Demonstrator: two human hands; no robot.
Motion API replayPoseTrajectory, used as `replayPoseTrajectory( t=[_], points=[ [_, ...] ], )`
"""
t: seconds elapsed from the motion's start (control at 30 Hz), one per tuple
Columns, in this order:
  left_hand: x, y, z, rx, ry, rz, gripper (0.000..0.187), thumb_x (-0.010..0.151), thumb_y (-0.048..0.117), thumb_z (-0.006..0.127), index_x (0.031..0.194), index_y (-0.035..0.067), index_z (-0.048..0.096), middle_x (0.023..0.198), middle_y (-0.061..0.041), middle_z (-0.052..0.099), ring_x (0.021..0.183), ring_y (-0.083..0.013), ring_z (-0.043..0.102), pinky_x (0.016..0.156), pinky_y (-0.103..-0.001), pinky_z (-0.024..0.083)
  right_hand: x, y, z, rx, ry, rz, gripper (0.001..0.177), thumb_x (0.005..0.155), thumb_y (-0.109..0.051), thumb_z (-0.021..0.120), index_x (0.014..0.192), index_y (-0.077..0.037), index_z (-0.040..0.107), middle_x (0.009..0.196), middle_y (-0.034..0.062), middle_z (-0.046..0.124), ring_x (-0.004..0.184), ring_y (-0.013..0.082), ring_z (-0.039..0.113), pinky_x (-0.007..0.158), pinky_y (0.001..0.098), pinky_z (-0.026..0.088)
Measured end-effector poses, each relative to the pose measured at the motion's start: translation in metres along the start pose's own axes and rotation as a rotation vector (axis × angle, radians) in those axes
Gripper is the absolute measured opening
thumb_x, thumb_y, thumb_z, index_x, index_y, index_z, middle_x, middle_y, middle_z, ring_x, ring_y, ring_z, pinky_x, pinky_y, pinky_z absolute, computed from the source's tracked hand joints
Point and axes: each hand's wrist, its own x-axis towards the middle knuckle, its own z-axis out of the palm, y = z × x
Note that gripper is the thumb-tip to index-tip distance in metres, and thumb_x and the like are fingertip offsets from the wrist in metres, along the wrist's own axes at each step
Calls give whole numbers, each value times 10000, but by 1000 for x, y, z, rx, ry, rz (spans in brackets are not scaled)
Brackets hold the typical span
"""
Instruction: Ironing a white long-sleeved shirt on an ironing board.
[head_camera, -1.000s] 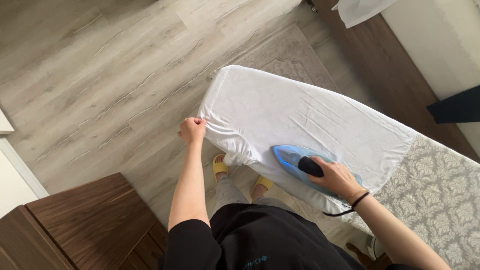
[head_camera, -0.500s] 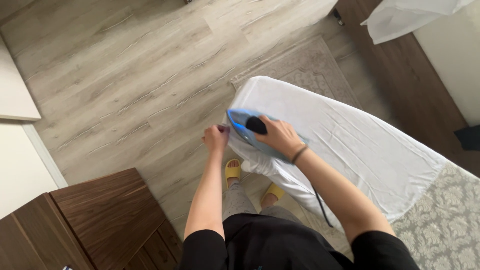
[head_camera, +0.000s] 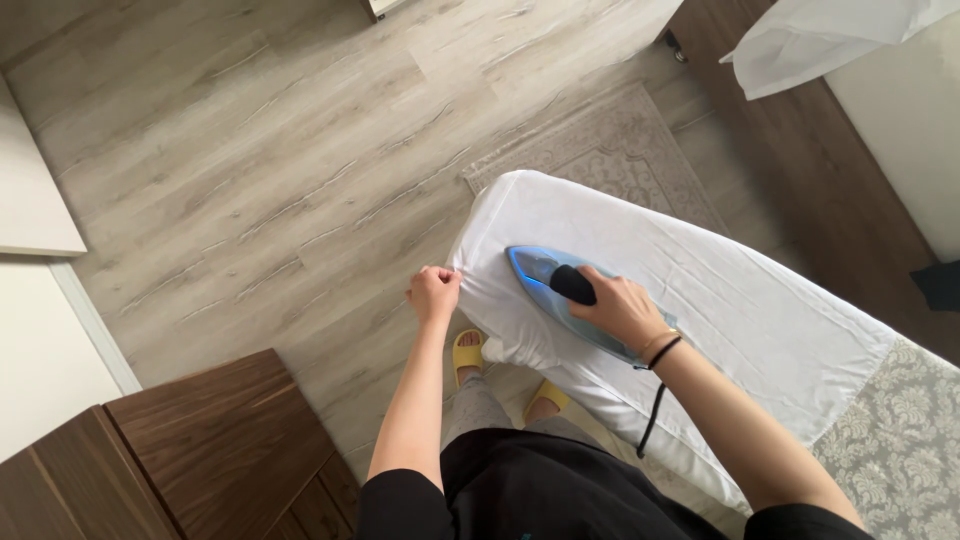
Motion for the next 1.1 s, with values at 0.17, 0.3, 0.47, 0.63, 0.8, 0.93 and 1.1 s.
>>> replayPoseTrajectory(
  t=[0.17,0.3,0.47,0.63,0.8,0.93,1.1],
  points=[
    [-3,7,-10,-27,-33,-26,243,782,382,805,790,139,805,969,-63,751,1001,-302,682,973,-565,424,40,-16,1,41,49,-19,429,842,-399,707,1185,-151,633,766,227,705,713,435,697,640,520,557],
    [-2,7,-11,-73,-91,-87,231,796,391,781,852,168,799,918,-49,778,955,-267,723,965,-525,455,100,-2,2,128,275,-73,412,814,-370,742,1134,-124,658,834,241,714,784,449,694,668,525,557],
    [-21,39,-31,82,-73,-35,192,820,308,779,878,128,750,1014,-60,730,1059,-276,658,971,-511,421,111,51,-17,157,370,122,426,803,-371,778,1093,-83,661,874,258,713,841,459,691,723,529,557],
    [-70,78,20,75,93,622,161,929,76,639,1088,64,614,1158,-125,622,1139,-302,603,1004,-468,470,26,82,-46,224,308,383,451,820,-372,761,1126,-61,646,858,259,715,819,454,715,742,524,560],
    [-143,122,79,323,-187,1055,870,957,503,535,1543,-92,294,1660,-251,209,1547,-368,169,1245,-525,110,-87,132,6,202,383,362,446,818,-353,758,1169,-91,673,905,256,726,852,457,703,713,513,571],
    [-162,116,107,506,-295,1054,1038,969,678,436,1609,-81,131,1710,-232,3,1592,-344,-6,1275,-519,29,-144,118,14,164,295,501,475,817,-373,748,1218,-135,654,857,253,725,810,457,703,700,523,567],
    [-162,111,104,426,-295,1045,1046,922,698,482,1585,-66,215,1689,-227,121,1577,-351,76,1257,-547,70,-117,116,-4,138,267,440,466,823,-366,729,1227,-153,637,798,244,713,749,467,679,653,544,540]
  ],
)
